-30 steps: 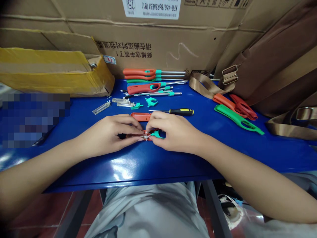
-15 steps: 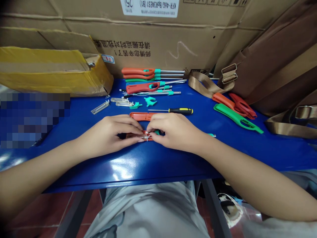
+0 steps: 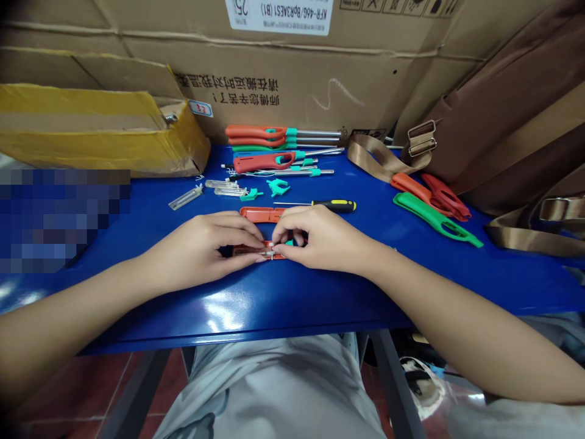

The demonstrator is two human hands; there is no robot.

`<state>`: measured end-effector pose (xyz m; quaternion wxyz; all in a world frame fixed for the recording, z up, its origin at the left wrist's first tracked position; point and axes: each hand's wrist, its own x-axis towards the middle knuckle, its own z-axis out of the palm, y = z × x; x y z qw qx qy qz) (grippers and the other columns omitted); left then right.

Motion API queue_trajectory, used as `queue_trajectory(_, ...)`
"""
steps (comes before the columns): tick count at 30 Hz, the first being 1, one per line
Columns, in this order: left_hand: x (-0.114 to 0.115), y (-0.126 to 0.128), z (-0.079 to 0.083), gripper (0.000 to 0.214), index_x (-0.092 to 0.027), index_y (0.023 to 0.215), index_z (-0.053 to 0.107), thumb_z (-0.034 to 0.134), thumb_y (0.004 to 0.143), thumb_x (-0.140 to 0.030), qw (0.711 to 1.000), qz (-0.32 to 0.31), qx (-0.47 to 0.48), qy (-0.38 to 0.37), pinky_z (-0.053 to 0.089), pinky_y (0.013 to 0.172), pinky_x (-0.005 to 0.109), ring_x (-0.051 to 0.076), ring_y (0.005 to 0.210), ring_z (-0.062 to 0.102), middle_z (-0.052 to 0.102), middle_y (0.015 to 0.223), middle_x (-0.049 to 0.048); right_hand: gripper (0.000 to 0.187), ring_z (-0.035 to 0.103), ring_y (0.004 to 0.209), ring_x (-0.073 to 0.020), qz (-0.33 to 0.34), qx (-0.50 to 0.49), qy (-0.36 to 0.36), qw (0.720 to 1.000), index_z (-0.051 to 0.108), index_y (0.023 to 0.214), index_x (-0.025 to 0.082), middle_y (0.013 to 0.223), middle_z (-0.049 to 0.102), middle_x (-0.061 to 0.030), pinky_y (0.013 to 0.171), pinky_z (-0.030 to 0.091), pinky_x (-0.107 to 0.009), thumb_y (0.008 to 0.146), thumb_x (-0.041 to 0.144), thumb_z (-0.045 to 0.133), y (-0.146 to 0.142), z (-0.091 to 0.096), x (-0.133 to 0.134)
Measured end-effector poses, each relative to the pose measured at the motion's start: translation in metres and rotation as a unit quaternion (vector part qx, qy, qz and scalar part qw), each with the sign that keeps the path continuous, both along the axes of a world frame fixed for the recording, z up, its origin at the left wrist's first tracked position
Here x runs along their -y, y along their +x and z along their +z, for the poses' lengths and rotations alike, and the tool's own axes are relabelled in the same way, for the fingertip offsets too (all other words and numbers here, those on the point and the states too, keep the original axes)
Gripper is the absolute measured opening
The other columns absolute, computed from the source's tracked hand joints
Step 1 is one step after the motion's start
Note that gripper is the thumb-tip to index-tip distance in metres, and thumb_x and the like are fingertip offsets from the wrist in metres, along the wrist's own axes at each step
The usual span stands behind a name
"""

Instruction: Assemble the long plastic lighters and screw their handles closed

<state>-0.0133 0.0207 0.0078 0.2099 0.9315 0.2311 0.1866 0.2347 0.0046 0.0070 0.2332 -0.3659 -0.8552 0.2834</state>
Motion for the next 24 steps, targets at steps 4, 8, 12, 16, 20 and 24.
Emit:
queue_trajectory(4, 0.000, 0.000, 0.000, 0.017, -0.019, 0.103, 0.079, 0.066, 0.097, -0.027, 1.000, -0.003, 0.001, 0.000, 0.055, 0.089, 0.034, 0.019, 0.095, 0.069, 0.076, 0.101, 0.0045, 0.007, 0.053, 0.063, -0.0082, -0.013, -0.009, -0.026, 1.000, 0.076, 0.090, 0.017, 0.079, 0.068, 0.0009, 0.057, 0.043, -0.021, 0.085, 0.015, 0.071, 0.000, 0.000, -0.001)
queue_trajectory(8, 0.000, 0.002, 0.000, 0.016, -0.019, 0.102, 0.079, 0.065, 0.097, -0.026, 1.000, -0.002, 0.002, 0.000, 0.055, 0.088, 0.034, 0.019, 0.093, 0.070, 0.076, 0.100, 0.0051, 0.011, 0.053, 0.062, -0.0084, -0.021, -0.007, -0.042, 0.999, 0.075, 0.089, 0.016, 0.077, 0.068, 0.0008, 0.057, 0.043, -0.021, 0.083, 0.011, 0.068, -0.001, 0.000, -0.002)
queue_trajectory(12, 0.001, 0.002, -0.001, 0.015, -0.020, 0.102, 0.078, 0.067, 0.096, -0.027, 1.000, 0.004, 0.009, 0.001, 0.055, 0.087, 0.033, 0.019, 0.091, 0.070, 0.077, 0.097, 0.0051, 0.007, 0.053, 0.064, -0.0093, -0.019, -0.010, -0.042, 0.999, 0.075, 0.089, 0.017, 0.078, 0.068, 0.0002, 0.057, 0.042, -0.022, 0.085, 0.017, 0.070, -0.003, -0.001, -0.001)
queue_trajectory(16, 0.002, 0.002, -0.001, 0.015, -0.019, 0.102, 0.078, 0.067, 0.096, -0.028, 1.000, 0.009, 0.007, 0.004, 0.055, 0.087, 0.033, 0.020, 0.092, 0.070, 0.077, 0.098, 0.0052, 0.007, 0.053, 0.065, -0.0095, -0.027, -0.011, -0.028, 0.999, 0.075, 0.090, 0.017, 0.082, 0.067, -0.0013, 0.059, 0.042, -0.023, 0.086, 0.019, 0.070, 0.000, 0.002, -0.002)
queue_trajectory(20, 0.000, 0.000, 0.001, 0.016, -0.019, 0.102, 0.078, 0.067, 0.094, -0.029, 1.000, 0.014, 0.007, -0.004, 0.055, 0.086, 0.033, 0.020, 0.092, 0.071, 0.077, 0.099, 0.0055, 0.016, 0.052, 0.064, -0.0092, -0.065, -0.011, -0.055, 0.996, 0.074, 0.090, 0.016, 0.083, 0.065, -0.0018, 0.058, 0.041, -0.024, 0.085, 0.031, 0.073, 0.012, 0.016, -0.006)
queue_trajectory(24, -0.005, -0.003, 0.005, 0.015, -0.019, 0.102, 0.078, 0.068, 0.093, -0.025, 1.000, 0.004, 0.020, -0.017, 0.055, 0.086, 0.031, 0.019, 0.092, 0.070, 0.077, 0.100, 0.0045, 0.025, 0.050, 0.063, -0.0098, -0.022, 0.077, -0.132, 0.988, 0.075, 0.093, 0.018, 0.081, 0.066, -0.0007, 0.056, 0.040, -0.024, 0.083, 0.040, 0.076, 0.027, 0.031, -0.009)
